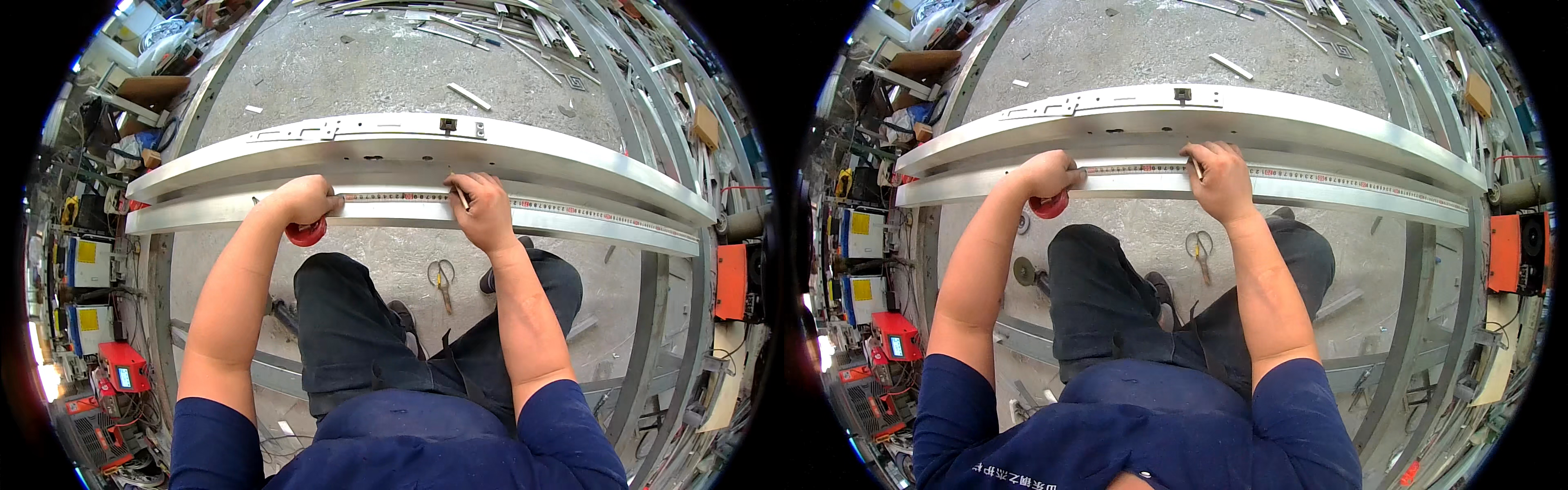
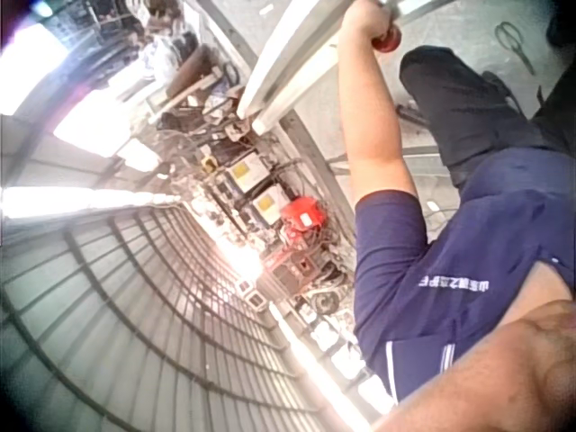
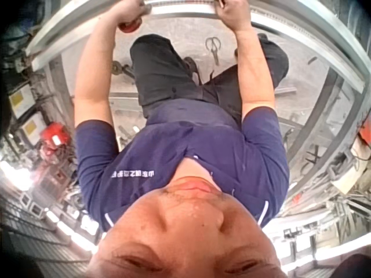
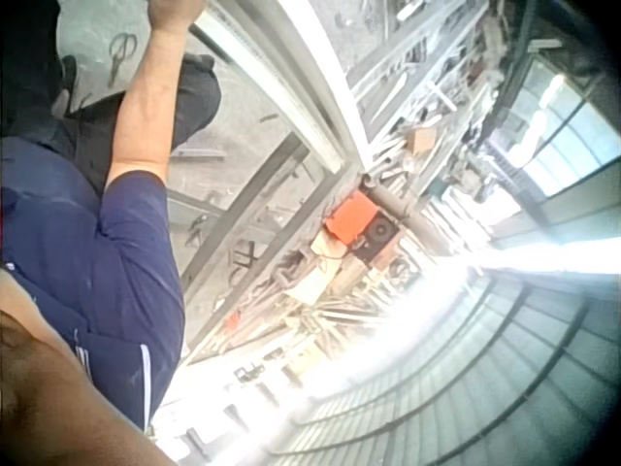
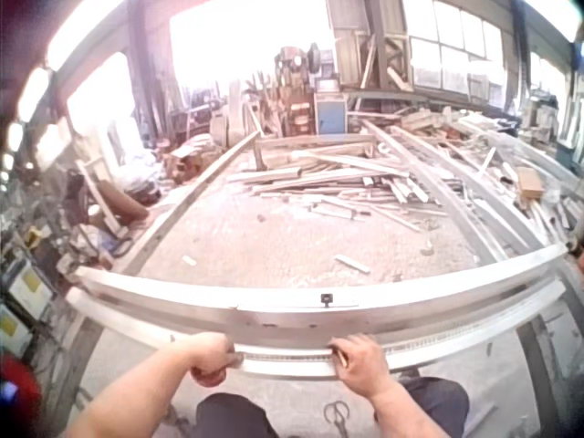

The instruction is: The person measures a long, curved metal frame using a tape measure and a pencil. They mark specific points along the frame's length and then use a metal square to draw perpendicular lines at the marked locations. The person repeats this process for multiple points on the frame.

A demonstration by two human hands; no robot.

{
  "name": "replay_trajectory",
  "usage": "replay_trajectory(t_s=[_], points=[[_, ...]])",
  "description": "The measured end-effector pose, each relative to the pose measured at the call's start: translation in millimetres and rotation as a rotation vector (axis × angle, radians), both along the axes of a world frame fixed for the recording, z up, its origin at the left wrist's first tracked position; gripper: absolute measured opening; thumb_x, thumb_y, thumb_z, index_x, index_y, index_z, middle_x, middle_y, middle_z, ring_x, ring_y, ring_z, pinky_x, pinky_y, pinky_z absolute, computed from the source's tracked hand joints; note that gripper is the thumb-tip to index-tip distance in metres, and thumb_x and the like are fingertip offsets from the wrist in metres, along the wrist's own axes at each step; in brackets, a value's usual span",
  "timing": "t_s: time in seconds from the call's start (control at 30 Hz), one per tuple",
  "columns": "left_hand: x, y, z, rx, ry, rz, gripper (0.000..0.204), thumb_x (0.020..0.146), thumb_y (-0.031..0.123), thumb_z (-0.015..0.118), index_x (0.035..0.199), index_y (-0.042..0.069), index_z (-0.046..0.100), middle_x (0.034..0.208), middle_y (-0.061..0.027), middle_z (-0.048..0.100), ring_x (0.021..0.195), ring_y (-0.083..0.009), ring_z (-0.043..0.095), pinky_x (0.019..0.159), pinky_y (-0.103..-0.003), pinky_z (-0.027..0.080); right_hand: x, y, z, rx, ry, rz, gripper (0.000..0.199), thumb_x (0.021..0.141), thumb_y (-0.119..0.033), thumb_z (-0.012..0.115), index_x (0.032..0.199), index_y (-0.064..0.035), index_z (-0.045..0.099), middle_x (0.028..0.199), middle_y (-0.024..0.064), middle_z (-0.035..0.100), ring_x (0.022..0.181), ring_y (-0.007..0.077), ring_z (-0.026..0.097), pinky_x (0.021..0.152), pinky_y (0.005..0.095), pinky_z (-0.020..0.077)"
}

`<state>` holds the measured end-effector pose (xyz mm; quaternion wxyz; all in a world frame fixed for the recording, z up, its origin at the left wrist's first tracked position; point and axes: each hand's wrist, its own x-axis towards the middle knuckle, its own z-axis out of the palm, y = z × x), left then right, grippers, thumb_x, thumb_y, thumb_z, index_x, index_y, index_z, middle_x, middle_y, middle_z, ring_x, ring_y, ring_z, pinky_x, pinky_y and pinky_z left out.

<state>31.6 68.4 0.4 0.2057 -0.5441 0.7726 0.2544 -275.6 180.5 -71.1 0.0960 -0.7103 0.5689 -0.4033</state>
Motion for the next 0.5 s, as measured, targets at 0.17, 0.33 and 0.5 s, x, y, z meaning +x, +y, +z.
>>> replay_trajectory(t_s=[0.17, 0.33, 0.5], points=[[-0.2, -1.0, 1.9, 0.017, 0.0, -0.007, 0.037, 0.095, 0.034, 0.065, 0.096, 0.0, 0.078, 0.079, -0.0207, 0.072, 0.075, -0.0338, 0.07, 0.078, -0.044, 0.055, 0.1, -0.4, 0.5, 0.002, -0.008, 0.01, 0.017, 0.085, -0.005, 0.071, 0.101, -0.0079, 0.073, 0.094, 0.0106, 0.073, 0.092, 0.0341, 0.066, 0.086, 0.0431, 0.0495], [1.7, -3.4, -0.7, 0.017, 0.001, -0.026, 0.038, 0.096, 0.035, 0.065, 0.095, -0.001, 0.077, 0.08, -0.0212, 0.072, 0.076, -0.0343, 0.07, 0.078, -0.045, 0.055, 1.1, 0.0, 2.8, 0.004, -0.001, 0.012, 0.018, 0.084, -0.005, 0.07, 0.101, -0.0092, 0.073, 0.093, 0.0098, 0.073, 0.092, 0.0336, 0.067, 0.088, 0.0436, 0.0493], [1.8, -3.7, -1.1, 0.02, 0.003, -0.013, 0.04, 0.096, 0.037, 0.065, 0.096, -0.001, 0.077, 0.082, -0.0218, 0.073, 0.079, -0.0347, 0.071, 0.079, -0.045, 0.055, 1.4, -1.0, 1.1, 0.001, 0.007, 0.008, 0.017, 0.086, -0.005, 0.069, 0.102, -0.0094, 0.073, 0.094, 0.0101, 0.073, 0.093, 0.0338, 0.067, 0.088, 0.0438, 0.0491]])
